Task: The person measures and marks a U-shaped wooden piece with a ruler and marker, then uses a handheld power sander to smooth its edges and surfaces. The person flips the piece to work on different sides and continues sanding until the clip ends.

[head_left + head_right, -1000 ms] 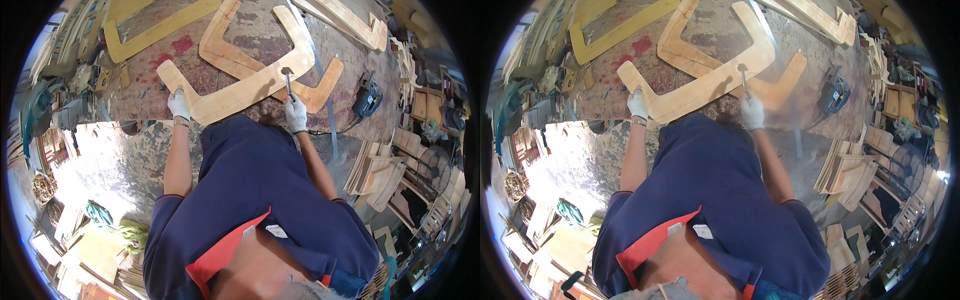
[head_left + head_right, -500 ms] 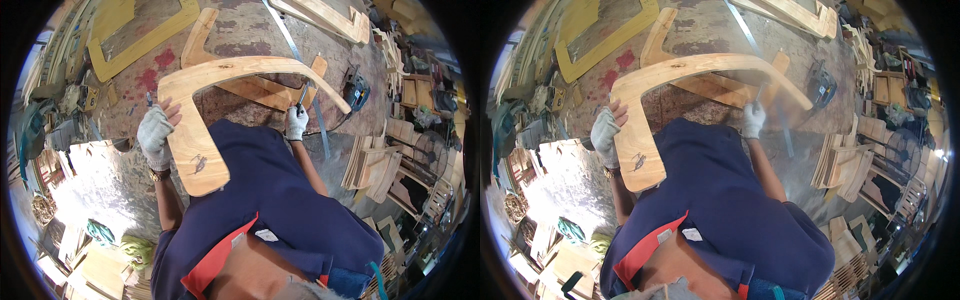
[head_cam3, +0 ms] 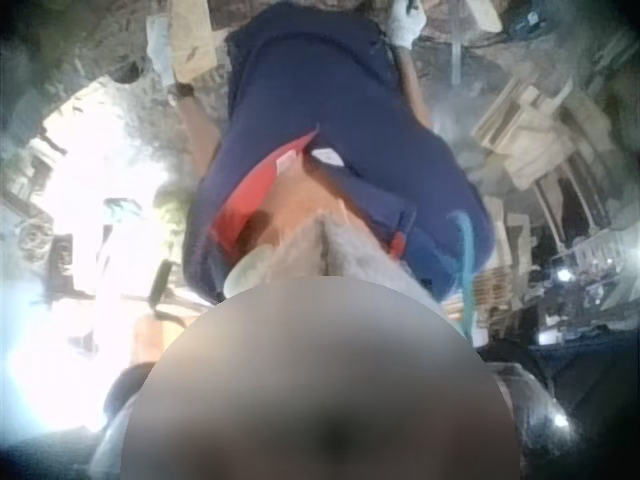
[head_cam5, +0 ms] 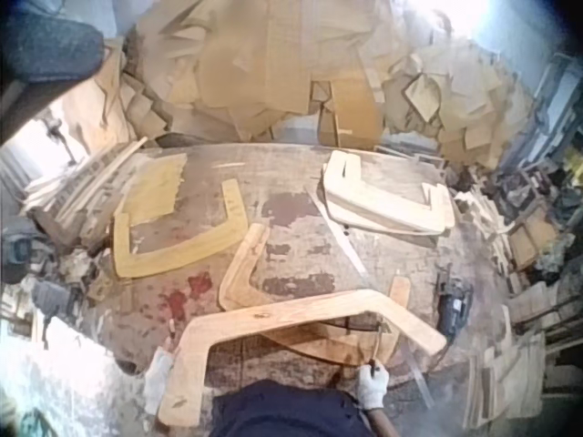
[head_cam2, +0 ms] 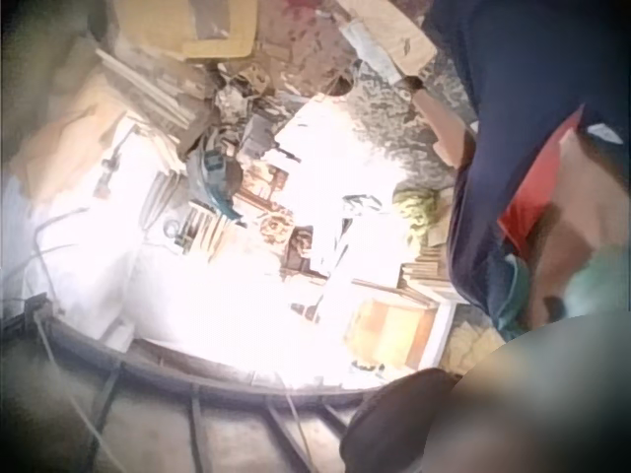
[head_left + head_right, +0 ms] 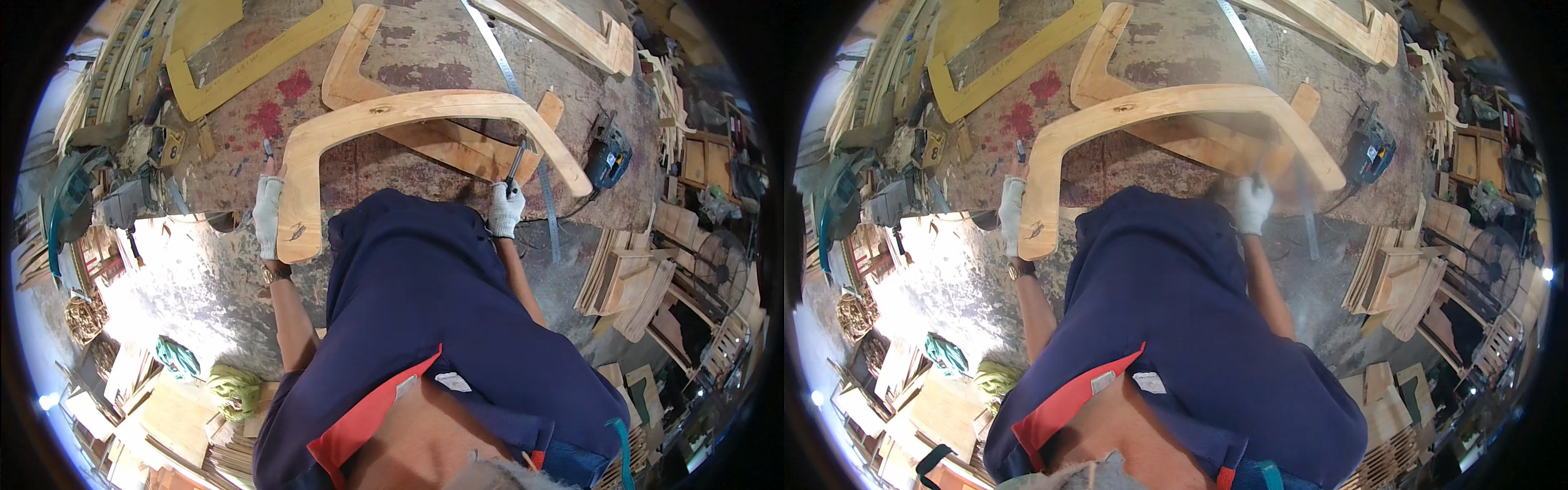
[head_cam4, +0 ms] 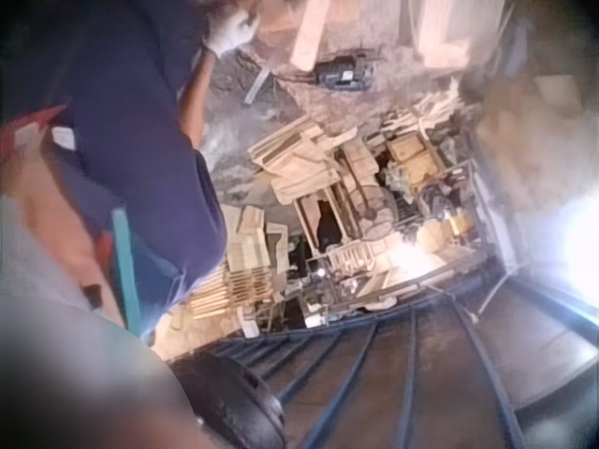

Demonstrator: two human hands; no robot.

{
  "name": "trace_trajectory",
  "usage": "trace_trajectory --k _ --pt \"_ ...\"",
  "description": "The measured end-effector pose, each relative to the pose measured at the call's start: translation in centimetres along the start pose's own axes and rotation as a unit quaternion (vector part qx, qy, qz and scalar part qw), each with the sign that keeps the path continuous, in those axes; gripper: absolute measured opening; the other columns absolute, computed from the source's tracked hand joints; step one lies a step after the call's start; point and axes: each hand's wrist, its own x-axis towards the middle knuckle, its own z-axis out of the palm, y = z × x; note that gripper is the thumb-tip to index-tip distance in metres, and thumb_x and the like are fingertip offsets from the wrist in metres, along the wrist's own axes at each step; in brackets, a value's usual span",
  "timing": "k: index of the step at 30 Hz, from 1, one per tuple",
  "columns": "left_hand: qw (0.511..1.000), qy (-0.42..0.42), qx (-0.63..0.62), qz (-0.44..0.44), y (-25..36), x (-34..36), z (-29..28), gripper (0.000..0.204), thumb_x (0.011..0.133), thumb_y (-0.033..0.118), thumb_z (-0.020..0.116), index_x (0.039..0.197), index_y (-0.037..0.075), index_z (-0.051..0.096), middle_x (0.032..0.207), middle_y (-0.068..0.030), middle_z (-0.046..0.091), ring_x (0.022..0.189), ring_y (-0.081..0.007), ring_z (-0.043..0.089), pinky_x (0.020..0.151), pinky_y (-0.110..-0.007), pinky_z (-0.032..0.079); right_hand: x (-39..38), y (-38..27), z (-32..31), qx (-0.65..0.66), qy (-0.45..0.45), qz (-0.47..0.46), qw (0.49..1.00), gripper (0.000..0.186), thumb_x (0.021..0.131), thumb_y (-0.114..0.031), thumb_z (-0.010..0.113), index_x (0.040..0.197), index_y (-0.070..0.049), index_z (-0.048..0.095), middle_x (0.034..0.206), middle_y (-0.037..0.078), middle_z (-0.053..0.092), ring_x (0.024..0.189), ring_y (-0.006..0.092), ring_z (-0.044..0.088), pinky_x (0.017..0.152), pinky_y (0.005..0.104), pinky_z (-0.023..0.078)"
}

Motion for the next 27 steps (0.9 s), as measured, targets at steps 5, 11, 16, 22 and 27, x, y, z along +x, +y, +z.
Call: trace_trajectory --k 5,11,16,22,27 --pt "0.949 -0.011 -0.297 -0.105 -1.0 0.1 0.9 0.047 0.115 0.028 0.05 0.154 0.004 0.059 0.166 -0.0009 0.048 0.136 -0.0123 0.056 0.113 -0.028 0.047 0.4 -1.5 -1.0 -0.061 -0.013 0.011 0.998 0.025 0.101 -0.017 0.069 0.115 0.003 0.072 0.088 0.002 0.066 0.079 0.01 0.055 0.07 0.0308 0.047" --pt "0.938 0.012 -0.283 -0.2 -0.3 0.0 0.7 0.049 0.116 0.028 0.048 0.16 0.007 0.053 0.167 -0.0039 0.047 0.138 -0.0133 0.056 0.112 -0.028 0.049 -0.2 -3.2 -0.2 -0.029 0.003 -0.002 1.0 0.018 0.101 -0.014 0.066 0.087 -0.005 0.061 0.073 -0.009 0.047 0.068 0.0034 0.041 0.059 0.0276 0.034" --pt "0.904 -0.011 -0.308 -0.297 -0.7 0.2 0.7 0.05 0.116 0.027 0.046 0.163 0.008 0.047 0.158 -0.0083 0.056 0.135 -0.0175 0.062 0.113 -0.032 0.053 0.0 -2.0 -0.8 -0.072 0.021 -0.013 0.997 0.017 0.099 -0.015 0.066 0.087 -0.005 0.062 0.073 -0.008 0.048 0.069 0.0048 0.042 0.06 0.0276 0.035" --pt "0.879 0.015 -0.458 -0.134 -4.8 -0.8 1.0 0.052 0.116 0.037 0.047 0.158 0.007 0.052 0.151 -0.0123 0.064 0.129 -0.0248 0.068 0.109 -0.04 0.057 -0.2 -1.0 -3.2 -0.105 -0.03 0.002 0.994 0.028 0.101 -0.023 0.07 0.113 0.002 0.073 0.086 0.004 0.068 0.079 0.0114 0.059 0.072 0.0324 0.05" --pt "0.844 0.001 -0.513 -0.153 -6.9 0.3 -2.1 0.048 0.117 0.027 0.046 0.157 0.0 0.05 0.146 -0.0137 0.066 0.123 -0.0252 0.07 0.103 -0.039 0.058 -1.6 -1.1 -2.7 -0.103 -0.05 0.015 0.993 0.031 0.103 -0.016 0.068 0.124 0.007 0.072 0.09 0.003 0.072 0.079 0.0084 0.061 0.069 0.029 0.051"
